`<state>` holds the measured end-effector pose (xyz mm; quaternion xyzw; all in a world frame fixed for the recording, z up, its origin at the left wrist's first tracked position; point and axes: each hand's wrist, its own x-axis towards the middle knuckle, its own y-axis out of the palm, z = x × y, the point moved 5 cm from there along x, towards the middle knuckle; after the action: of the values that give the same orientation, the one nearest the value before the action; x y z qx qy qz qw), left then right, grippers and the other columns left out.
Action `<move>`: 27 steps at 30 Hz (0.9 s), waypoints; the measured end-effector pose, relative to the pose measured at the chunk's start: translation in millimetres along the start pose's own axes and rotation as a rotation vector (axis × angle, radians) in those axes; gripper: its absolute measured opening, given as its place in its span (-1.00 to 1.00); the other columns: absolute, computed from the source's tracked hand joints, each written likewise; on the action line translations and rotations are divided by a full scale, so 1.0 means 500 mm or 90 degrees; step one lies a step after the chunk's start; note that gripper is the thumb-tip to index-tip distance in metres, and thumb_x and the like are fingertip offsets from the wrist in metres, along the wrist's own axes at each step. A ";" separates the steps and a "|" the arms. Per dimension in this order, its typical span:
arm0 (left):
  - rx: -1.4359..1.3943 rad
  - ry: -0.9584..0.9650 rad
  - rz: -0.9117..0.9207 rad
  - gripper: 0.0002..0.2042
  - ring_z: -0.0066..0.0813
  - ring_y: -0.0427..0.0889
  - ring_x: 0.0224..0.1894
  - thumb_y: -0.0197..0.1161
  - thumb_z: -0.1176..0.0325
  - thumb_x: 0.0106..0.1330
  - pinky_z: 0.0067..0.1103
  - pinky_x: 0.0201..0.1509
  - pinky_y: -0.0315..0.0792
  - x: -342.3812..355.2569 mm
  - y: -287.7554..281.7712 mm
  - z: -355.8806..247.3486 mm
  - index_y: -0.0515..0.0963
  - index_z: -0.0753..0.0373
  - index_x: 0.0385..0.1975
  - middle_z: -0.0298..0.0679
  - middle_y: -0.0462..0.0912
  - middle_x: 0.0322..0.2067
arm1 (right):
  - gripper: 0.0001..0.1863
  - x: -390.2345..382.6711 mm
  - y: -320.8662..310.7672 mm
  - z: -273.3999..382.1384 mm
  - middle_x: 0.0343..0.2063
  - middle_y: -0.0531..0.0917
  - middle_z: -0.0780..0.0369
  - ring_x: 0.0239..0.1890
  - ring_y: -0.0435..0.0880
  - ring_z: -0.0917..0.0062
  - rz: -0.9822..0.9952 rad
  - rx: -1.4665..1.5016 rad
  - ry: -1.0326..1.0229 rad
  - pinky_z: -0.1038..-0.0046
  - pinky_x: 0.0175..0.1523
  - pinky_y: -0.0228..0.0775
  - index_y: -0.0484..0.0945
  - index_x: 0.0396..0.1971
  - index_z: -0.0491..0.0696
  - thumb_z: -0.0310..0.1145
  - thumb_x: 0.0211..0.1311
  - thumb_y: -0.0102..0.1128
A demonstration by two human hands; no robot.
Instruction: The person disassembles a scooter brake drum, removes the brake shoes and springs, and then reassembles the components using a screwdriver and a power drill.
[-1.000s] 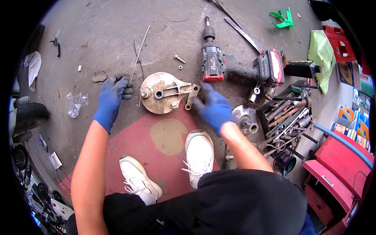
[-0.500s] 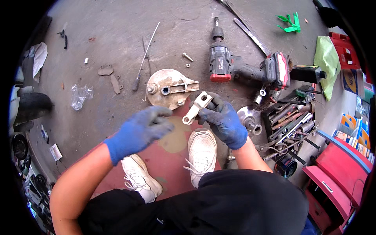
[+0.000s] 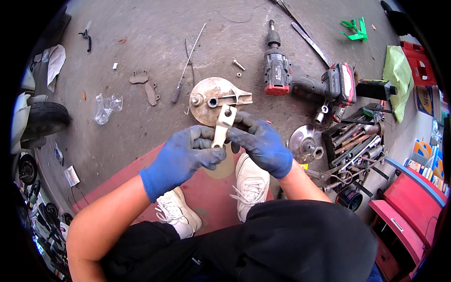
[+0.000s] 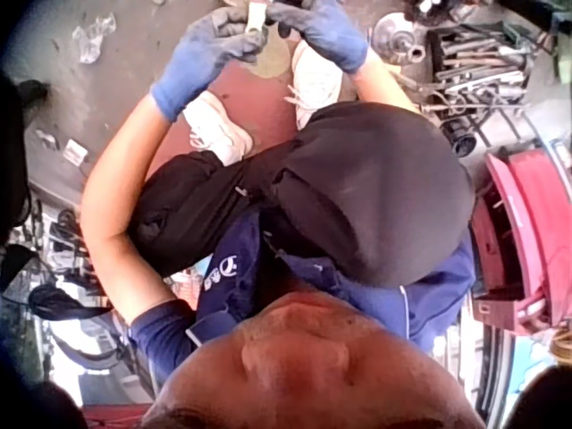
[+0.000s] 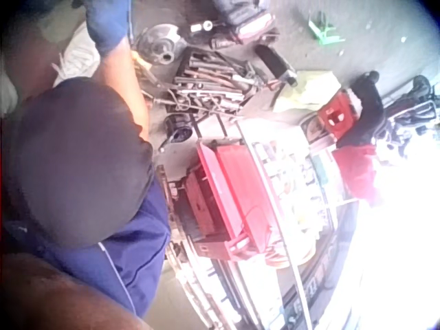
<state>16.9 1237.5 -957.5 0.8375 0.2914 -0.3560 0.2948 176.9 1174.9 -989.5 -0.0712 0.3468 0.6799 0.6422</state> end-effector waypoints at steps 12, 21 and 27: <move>-0.042 0.025 0.013 -0.54 -0.46 0.68 -0.21 0.33 0.35 0.29 -0.52 -0.12 0.61 -0.004 -0.004 -0.009 0.40 0.43 0.11 -0.12 0.65 -0.17 | -0.55 0.009 0.025 -0.032 -0.14 0.63 0.26 -0.18 0.57 0.63 0.054 0.129 -0.025 0.51 -0.07 0.46 0.43 0.19 -0.22 -0.31 0.39 0.13; -0.203 -0.041 0.203 -0.48 -0.37 0.69 -0.11 0.19 0.23 0.40 -0.46 0.00 0.60 -0.011 0.018 0.007 0.31 0.43 0.23 -0.06 0.59 0.03 | -0.64 0.007 0.018 -0.018 -0.10 0.63 0.20 -0.07 0.62 0.56 0.037 0.310 -0.004 0.51 0.09 0.44 0.49 0.06 -0.20 -0.31 0.38 0.17; -0.175 -0.034 0.187 -0.47 -0.35 0.68 -0.09 0.19 0.28 0.39 -0.44 0.06 0.57 -0.008 0.023 0.005 0.28 0.44 0.26 -0.07 0.58 0.04 | -0.76 0.014 0.002 -0.027 -0.36 0.62 0.30 -0.33 0.59 0.67 -0.024 0.230 -0.027 0.60 -0.18 0.43 0.55 -0.17 -0.14 -0.30 0.32 0.24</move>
<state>21.7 1226.8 -952.8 0.8131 0.2041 -0.2885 0.4625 170.1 1173.2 -1002.9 0.0533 0.4479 0.5961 0.6643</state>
